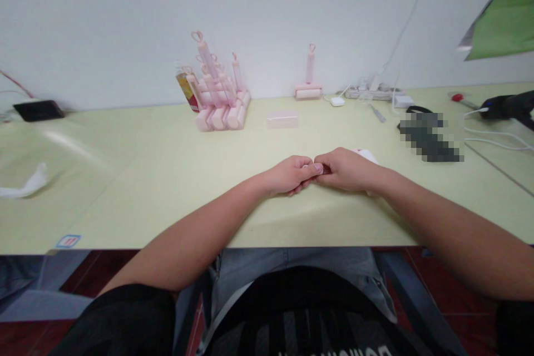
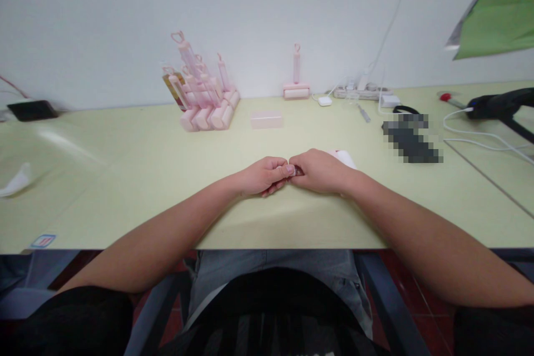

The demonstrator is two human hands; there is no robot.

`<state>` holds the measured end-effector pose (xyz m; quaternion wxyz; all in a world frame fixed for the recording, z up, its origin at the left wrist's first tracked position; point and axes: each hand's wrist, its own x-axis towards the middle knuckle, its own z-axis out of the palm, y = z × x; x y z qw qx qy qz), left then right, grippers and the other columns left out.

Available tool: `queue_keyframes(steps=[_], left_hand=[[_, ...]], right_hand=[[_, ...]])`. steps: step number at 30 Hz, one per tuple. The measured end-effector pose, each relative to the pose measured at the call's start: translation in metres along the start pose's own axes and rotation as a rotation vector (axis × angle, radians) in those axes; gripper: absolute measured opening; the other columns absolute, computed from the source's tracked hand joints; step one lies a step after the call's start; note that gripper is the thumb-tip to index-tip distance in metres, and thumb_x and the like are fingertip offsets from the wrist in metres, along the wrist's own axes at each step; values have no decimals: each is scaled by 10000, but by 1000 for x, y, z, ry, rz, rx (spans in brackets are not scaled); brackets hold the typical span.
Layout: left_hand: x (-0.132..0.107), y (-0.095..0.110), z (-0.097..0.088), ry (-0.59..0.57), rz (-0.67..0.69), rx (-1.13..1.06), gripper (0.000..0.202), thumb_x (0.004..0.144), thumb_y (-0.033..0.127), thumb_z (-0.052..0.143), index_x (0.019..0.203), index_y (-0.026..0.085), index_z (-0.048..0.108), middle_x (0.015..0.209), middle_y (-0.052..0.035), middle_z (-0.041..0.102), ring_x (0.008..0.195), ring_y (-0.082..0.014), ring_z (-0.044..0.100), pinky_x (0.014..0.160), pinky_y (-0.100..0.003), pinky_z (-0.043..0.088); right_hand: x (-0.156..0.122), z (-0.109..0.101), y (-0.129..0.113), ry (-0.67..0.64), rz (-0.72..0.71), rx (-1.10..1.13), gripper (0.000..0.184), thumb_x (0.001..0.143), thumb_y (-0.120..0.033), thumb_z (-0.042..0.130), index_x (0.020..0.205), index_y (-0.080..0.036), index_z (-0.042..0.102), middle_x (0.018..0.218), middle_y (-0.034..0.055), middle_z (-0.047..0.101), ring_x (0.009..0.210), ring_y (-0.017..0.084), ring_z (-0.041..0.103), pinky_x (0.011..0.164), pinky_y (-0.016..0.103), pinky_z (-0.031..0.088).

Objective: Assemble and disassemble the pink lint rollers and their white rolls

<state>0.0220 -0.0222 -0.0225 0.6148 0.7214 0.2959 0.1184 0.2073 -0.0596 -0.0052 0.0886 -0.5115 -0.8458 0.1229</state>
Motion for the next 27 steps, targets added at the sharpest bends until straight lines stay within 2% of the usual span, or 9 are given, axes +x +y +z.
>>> queue_keyframes(steps=[16,27], left_hand=[[1,0,1,34,-11,22,371,897,521,485,768,173,468,566,52,442,369,-36,358,323,-158,280],[-3,5,-2,-8,-25,62,374,890,531,479,785,172,478,596,43,465,404,-43,390,341,-157,311]], right_hand=[[1,0,1,-9,0,9,173,821,-321,541,783,-191,648,724,27,679,601,133,533,539,237,277],[1,1,1,-30,-20,30,192,828,-342,546,848,-199,673,772,30,699,637,143,561,554,234,292]])
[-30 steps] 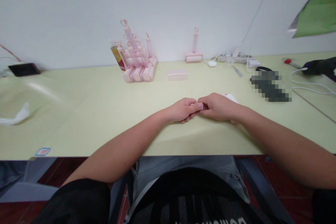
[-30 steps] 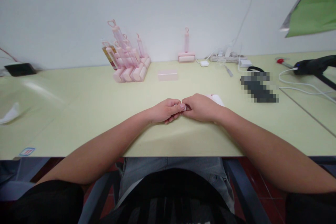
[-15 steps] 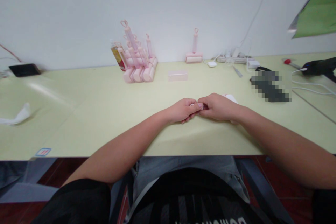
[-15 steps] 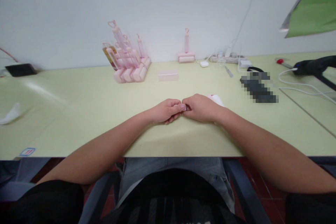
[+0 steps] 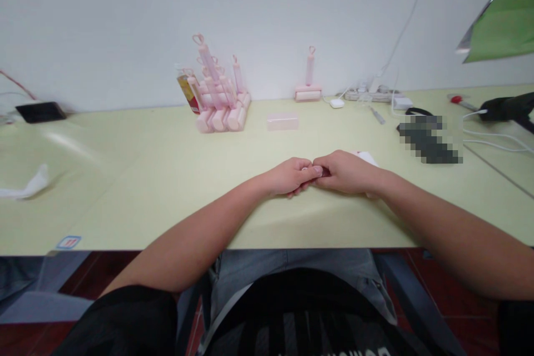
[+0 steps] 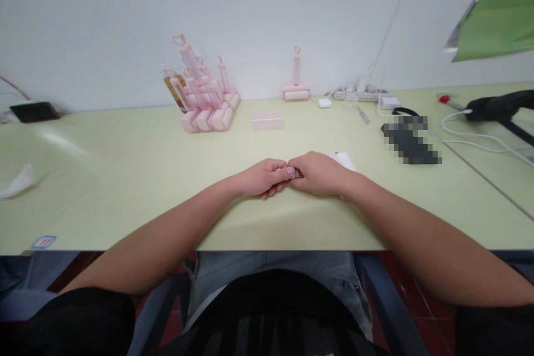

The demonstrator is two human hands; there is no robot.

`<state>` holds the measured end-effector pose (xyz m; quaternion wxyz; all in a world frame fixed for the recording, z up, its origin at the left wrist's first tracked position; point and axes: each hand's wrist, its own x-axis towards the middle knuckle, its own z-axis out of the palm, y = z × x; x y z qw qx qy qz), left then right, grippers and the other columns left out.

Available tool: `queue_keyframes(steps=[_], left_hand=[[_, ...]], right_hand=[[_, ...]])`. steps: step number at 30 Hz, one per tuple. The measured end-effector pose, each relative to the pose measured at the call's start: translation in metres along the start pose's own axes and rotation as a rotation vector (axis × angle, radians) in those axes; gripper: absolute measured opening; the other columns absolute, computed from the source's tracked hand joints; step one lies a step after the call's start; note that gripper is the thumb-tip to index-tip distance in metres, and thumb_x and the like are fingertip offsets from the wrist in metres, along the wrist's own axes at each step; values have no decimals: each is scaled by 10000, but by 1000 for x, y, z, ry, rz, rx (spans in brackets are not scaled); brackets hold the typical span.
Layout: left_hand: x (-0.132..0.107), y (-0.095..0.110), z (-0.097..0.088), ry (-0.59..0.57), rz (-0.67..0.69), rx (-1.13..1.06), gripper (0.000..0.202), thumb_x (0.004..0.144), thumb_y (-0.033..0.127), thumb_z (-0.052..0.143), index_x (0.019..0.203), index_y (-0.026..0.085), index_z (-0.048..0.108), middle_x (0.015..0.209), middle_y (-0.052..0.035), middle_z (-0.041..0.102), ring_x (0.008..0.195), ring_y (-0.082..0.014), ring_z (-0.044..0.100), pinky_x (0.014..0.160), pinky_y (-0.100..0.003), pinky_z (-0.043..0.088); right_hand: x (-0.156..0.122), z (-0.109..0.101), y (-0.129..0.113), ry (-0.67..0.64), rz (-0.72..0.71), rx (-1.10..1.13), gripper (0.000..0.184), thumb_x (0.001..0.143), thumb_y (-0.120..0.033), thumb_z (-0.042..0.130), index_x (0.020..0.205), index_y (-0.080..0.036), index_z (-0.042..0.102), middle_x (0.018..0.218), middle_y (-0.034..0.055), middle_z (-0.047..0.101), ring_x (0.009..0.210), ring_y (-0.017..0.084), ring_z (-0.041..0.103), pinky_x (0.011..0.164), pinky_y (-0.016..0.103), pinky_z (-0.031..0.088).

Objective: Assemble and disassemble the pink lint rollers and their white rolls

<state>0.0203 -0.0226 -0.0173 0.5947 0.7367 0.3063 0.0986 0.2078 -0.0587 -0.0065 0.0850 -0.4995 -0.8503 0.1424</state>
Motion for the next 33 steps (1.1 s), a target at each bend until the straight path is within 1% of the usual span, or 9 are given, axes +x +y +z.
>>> queue_keyframes(steps=[5,10,16,20,24,28,33], left_hand=[[0,1,-5,-37,-9,41,382,880,541,489,794,168,490,603,37,486,422,-47,415,358,-162,337],[1,0,-5,-37,8,34,378,879,539,492,796,170,487,623,30,494,429,-49,423,356,-166,329],[1,-3,-3,12,43,55,393,868,563,497,801,176,477,592,42,470,413,-47,398,369,-171,300],[2,-4,-2,56,112,123,416,859,577,500,773,170,484,561,43,456,428,-57,387,401,-188,281],[2,-4,-3,116,177,242,447,855,582,494,731,153,518,553,34,455,475,-68,380,454,-204,268],[3,-4,-4,133,222,339,454,863,576,481,726,147,538,583,27,471,539,-84,394,510,-217,280],[5,-7,-5,171,259,409,445,870,565,472,728,148,541,638,22,485,606,-100,412,559,-227,292]], right_hand=[[0,-1,-2,-6,-11,5,197,828,-332,554,858,-193,689,784,40,706,648,145,573,557,230,296],[0,-1,-2,7,-9,26,189,828,-312,556,861,-190,697,786,41,714,647,144,577,563,229,303],[1,2,1,7,3,-4,193,833,-325,556,825,-181,684,761,44,704,624,141,563,545,236,285],[1,4,2,0,16,-28,215,846,-343,544,806,-176,673,753,48,696,620,141,551,542,243,273],[1,5,3,-1,13,-36,225,855,-345,533,806,-176,672,742,49,690,617,143,544,546,249,267],[1,5,3,-1,7,-36,238,862,-352,522,798,-176,668,736,53,687,603,141,532,541,253,257],[1,4,3,-4,13,-41,242,860,-358,520,823,-177,676,743,58,688,609,145,536,543,254,254]])
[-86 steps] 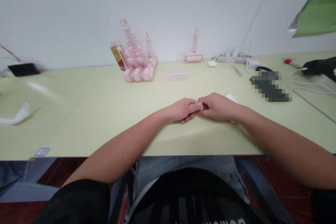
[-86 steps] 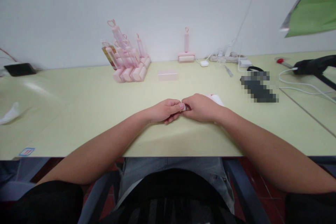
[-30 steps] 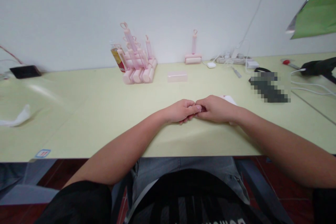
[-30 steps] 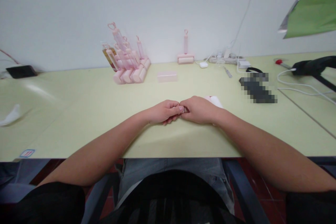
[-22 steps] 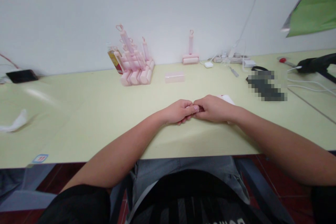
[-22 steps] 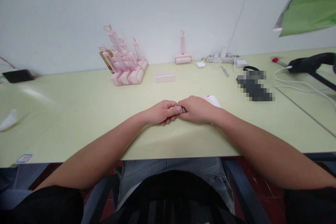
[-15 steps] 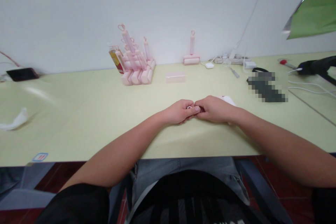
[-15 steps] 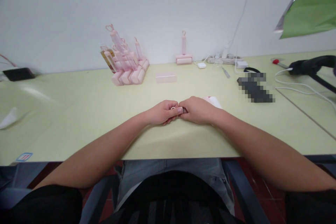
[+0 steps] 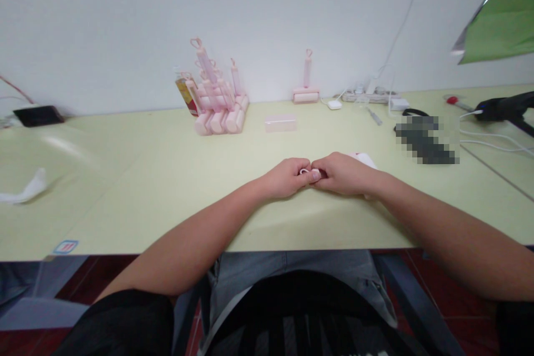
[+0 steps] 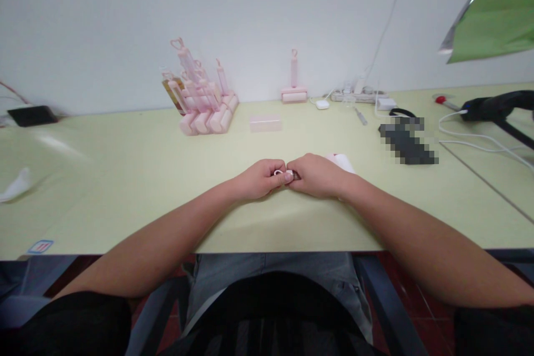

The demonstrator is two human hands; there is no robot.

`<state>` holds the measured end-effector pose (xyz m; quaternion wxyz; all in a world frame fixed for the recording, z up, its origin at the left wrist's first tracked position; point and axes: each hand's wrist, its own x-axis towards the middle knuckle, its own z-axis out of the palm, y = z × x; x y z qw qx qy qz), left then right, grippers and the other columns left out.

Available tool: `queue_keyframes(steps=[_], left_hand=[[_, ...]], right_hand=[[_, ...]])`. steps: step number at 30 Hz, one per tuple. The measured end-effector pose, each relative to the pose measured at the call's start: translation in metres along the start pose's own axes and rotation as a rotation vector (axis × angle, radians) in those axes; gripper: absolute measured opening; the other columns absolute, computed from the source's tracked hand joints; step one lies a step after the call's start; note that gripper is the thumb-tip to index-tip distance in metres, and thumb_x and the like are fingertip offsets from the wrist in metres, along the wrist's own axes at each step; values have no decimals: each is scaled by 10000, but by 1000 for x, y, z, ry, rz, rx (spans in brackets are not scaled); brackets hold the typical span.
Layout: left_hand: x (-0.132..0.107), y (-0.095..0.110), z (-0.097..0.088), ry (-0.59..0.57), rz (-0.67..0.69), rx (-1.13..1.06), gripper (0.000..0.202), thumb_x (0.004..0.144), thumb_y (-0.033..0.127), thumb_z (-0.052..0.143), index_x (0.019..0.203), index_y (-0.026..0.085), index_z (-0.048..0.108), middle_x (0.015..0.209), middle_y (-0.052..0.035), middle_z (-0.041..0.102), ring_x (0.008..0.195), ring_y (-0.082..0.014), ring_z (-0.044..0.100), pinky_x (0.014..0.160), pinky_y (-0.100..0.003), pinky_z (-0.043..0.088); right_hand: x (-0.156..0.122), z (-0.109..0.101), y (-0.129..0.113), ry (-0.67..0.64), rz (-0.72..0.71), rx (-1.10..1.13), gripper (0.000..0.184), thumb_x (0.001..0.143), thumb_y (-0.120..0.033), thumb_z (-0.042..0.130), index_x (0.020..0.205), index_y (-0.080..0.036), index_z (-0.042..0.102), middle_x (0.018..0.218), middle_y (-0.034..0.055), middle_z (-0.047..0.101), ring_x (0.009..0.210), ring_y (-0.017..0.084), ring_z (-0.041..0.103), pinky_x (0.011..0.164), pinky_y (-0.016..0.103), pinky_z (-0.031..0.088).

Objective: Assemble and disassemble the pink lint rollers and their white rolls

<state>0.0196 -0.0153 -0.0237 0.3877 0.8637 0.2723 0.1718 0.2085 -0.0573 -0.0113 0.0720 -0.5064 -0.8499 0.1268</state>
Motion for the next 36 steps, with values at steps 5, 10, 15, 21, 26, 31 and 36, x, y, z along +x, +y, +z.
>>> queue_keyframes(steps=[5,10,15,21,26,31,36], left_hand=[[0,0,1,12,20,41,424,889,536,452,740,149,543,663,20,492,632,-106,423,574,-230,297],[-1,2,-1,23,19,46,432,889,543,448,734,150,535,660,23,479,631,-104,419,576,-230,296],[-1,3,-1,24,8,23,436,885,547,453,720,150,525,644,28,455,615,-99,408,562,-228,284],[-1,3,-1,30,7,3,448,877,561,456,711,149,520,638,29,446,611,-98,399,556,-225,282],[-1,4,-1,34,-8,-3,450,870,566,460,719,148,528,626,30,453,599,-97,399,552,-222,280],[-2,5,-1,50,-15,1,449,872,566,457,718,151,532,607,29,458,583,-97,397,543,-224,275],[-2,5,-1,36,-8,-2,436,878,549,459,716,150,526,609,30,454,586,-96,401,546,-221,278]], right_hand=[[0,0,0,27,-20,11,225,855,-347,515,792,-180,652,730,47,681,602,138,528,541,250,255],[0,0,1,39,-29,29,198,845,-337,529,774,-183,631,729,36,677,608,134,528,551,247,267],[1,-1,0,33,-25,46,195,844,-340,531,777,-185,628,728,29,675,609,133,532,563,245,279],[0,-3,-1,39,-26,42,197,850,-339,520,784,-187,627,738,31,676,623,141,537,567,243,282],[0,-3,-3,27,-4,40,194,845,-335,528,790,-184,637,756,39,686,638,148,543,572,243,286],[0,-3,-3,38,-24,45,202,853,-342,521,805,-187,641,766,37,690,639,145,550,569,241,284],[0,-4,-4,34,-22,41,193,850,-338,528,808,-190,645,753,32,685,629,142,542,564,240,273]])
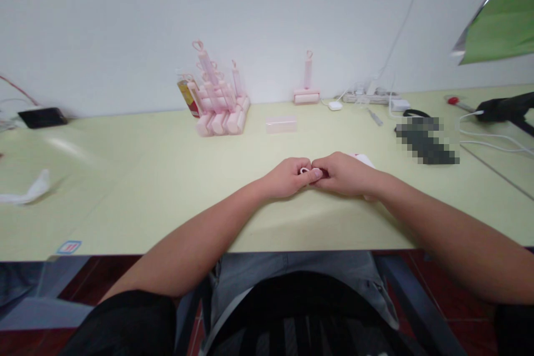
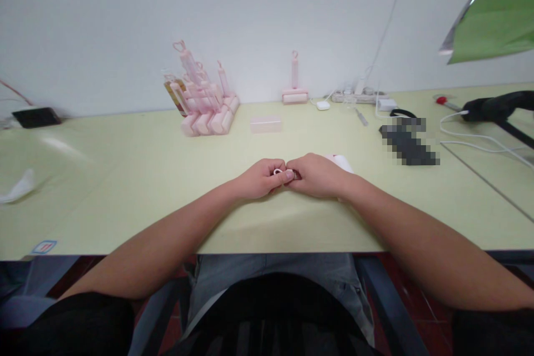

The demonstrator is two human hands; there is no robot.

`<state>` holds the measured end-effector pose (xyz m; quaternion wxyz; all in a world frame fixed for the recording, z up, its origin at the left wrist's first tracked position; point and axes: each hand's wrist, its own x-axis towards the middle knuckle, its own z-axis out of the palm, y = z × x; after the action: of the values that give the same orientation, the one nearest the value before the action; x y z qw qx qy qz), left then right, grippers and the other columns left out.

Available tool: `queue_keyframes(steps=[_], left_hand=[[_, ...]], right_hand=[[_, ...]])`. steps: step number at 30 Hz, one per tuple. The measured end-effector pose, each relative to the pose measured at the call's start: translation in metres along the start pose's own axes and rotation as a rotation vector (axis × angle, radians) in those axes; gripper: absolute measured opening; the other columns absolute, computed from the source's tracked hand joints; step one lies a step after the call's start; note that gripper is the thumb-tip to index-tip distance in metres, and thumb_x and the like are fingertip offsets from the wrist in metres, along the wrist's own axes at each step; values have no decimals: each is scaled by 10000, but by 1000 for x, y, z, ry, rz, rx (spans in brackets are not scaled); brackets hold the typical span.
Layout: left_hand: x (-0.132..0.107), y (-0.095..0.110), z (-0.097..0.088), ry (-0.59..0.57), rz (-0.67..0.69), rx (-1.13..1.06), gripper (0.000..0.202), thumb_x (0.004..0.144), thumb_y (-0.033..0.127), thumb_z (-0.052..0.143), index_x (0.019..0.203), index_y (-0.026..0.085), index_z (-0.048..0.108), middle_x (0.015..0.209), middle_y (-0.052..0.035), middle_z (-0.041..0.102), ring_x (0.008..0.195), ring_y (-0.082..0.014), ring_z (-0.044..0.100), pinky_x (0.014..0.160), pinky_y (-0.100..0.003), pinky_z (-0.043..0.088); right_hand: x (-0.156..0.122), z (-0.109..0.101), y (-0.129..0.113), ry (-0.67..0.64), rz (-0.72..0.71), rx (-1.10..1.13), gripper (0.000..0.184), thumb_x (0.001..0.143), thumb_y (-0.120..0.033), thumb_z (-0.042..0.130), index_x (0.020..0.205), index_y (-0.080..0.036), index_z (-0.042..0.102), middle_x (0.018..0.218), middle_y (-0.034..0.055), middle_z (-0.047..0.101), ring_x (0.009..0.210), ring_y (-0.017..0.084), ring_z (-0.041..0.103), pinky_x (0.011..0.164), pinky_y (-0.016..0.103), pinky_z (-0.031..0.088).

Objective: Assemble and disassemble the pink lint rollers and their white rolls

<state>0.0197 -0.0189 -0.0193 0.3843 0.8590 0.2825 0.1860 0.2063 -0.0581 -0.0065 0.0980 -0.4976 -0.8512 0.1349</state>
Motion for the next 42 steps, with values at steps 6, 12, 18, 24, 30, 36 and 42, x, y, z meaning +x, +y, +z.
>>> queue_keyframes(steps=[6,12,18,24,30,36,42], left_hand=[[0,-1,0,-8,-1,-1,439,879,550,458,724,146,538,621,27,456,590,-97,404,539,-224,277],[0,1,-1,-9,-14,-3,438,877,549,458,722,149,542,619,24,466,588,-98,405,542,-225,280],[0,0,0,-10,-11,-17,445,872,562,459,722,149,536,618,26,466,590,-98,409,547,-225,287],[0,1,-1,-12,-13,-30,441,871,556,460,716,150,533,619,26,464,587,-97,406,545,-225,288],[1,2,-1,-11,-18,-19,433,866,547,470,710,150,541,620,23,477,593,-100,413,554,-226,299],[1,0,0,-2,-3,-1,436,869,549,469,703,151,537,622,24,478,594,-98,417,553,-225,296],[1,0,0,1,-4,-4,439,871,553,466,709,151,540,632,23,492,605,-99,428,565,-224,304]], right_hand=[[-1,-1,-1,0,3,10,190,845,-340,536,804,-189,643,755,31,683,633,140,542,563,240,274],[-1,-1,-1,-2,6,10,168,836,-325,547,806,-193,647,750,27,683,626,140,538,558,241,274],[0,0,0,-9,1,7,176,835,-324,539,818,-191,653,759,28,686,633,143,543,566,243,281],[0,1,1,-8,-3,18,174,833,-327,540,807,-191,646,752,26,683,628,140,543,567,241,281],[0,-1,-1,-12,3,20,168,831,-323,546,812,-192,649,764,28,690,637,143,544,564,242,278],[0,0,0,-18,-8,15,163,831,-315,542,795,-191,640,751,29,684,628,143,540,569,245,281],[0,0,0,-14,-17,23,156,833,-308,538,812,-194,644,758,26,685,631,142,544,571,245,283]])
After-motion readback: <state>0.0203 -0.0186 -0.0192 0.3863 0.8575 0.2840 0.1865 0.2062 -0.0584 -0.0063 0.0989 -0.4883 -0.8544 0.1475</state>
